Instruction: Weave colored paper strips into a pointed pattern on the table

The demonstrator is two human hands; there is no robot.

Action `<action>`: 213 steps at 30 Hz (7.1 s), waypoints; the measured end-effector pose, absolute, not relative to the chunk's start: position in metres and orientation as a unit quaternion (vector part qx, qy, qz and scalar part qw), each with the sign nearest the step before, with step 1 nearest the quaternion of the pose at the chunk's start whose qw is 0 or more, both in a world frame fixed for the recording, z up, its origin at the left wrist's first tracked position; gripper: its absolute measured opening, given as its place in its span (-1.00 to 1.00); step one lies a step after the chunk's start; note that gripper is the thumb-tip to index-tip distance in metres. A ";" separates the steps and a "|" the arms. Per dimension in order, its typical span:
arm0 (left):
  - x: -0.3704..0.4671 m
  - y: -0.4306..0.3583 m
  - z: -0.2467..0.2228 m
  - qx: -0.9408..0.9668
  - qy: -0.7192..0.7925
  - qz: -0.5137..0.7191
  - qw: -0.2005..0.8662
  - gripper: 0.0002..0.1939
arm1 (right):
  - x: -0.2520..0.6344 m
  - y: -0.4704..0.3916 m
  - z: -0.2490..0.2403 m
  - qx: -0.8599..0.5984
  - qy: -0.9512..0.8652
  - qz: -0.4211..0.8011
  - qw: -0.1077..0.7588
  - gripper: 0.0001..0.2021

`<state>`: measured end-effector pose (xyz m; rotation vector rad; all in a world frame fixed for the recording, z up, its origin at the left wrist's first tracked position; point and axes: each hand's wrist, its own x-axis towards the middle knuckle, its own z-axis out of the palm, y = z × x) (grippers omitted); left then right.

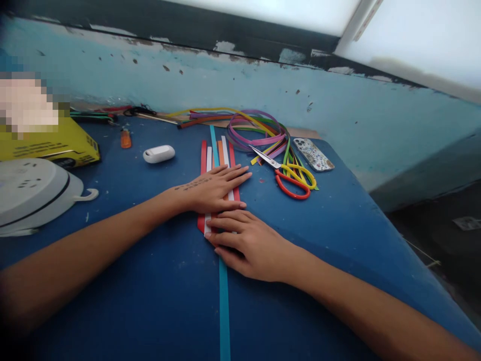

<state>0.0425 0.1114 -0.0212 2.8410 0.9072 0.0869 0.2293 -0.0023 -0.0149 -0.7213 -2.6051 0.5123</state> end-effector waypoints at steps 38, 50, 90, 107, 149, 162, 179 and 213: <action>0.049 0.078 -0.022 0.881 0.467 0.021 0.065 -0.08 | 0.231 -0.038 -0.013 -0.374 -0.889 0.205 0.165 -0.76; 0.050 0.077 -0.021 0.882 0.464 0.015 0.079 -0.09 | 0.226 -0.042 -0.014 -0.417 -0.863 0.235 0.159 -0.76; 0.049 0.081 -0.022 0.883 0.461 0.030 0.085 -0.14 | 0.227 -0.030 -0.003 -0.564 -0.788 0.206 0.135 -0.67; 0.050 0.078 -0.019 0.881 0.465 0.013 0.088 -0.13 | 0.225 -0.028 -0.005 -0.577 -0.787 0.180 0.124 -0.66; 0.050 0.072 -0.023 0.873 0.480 0.018 0.082 -0.14 | 0.222 -0.027 -0.004 -0.586 -0.795 0.139 0.074 -0.68; 0.051 0.070 -0.022 0.869 0.488 0.022 0.085 -0.17 | 0.226 -0.027 -0.010 -0.556 -0.812 0.142 0.110 -0.70; 0.053 0.068 -0.025 0.870 0.488 0.034 0.061 -0.18 | 0.219 -0.047 -0.023 -0.353 -0.912 -0.012 0.207 -0.71; 0.053 0.067 -0.027 0.861 0.500 0.051 0.077 -0.20 | 0.206 -0.061 -0.023 -0.377 -0.917 -0.076 0.103 -0.70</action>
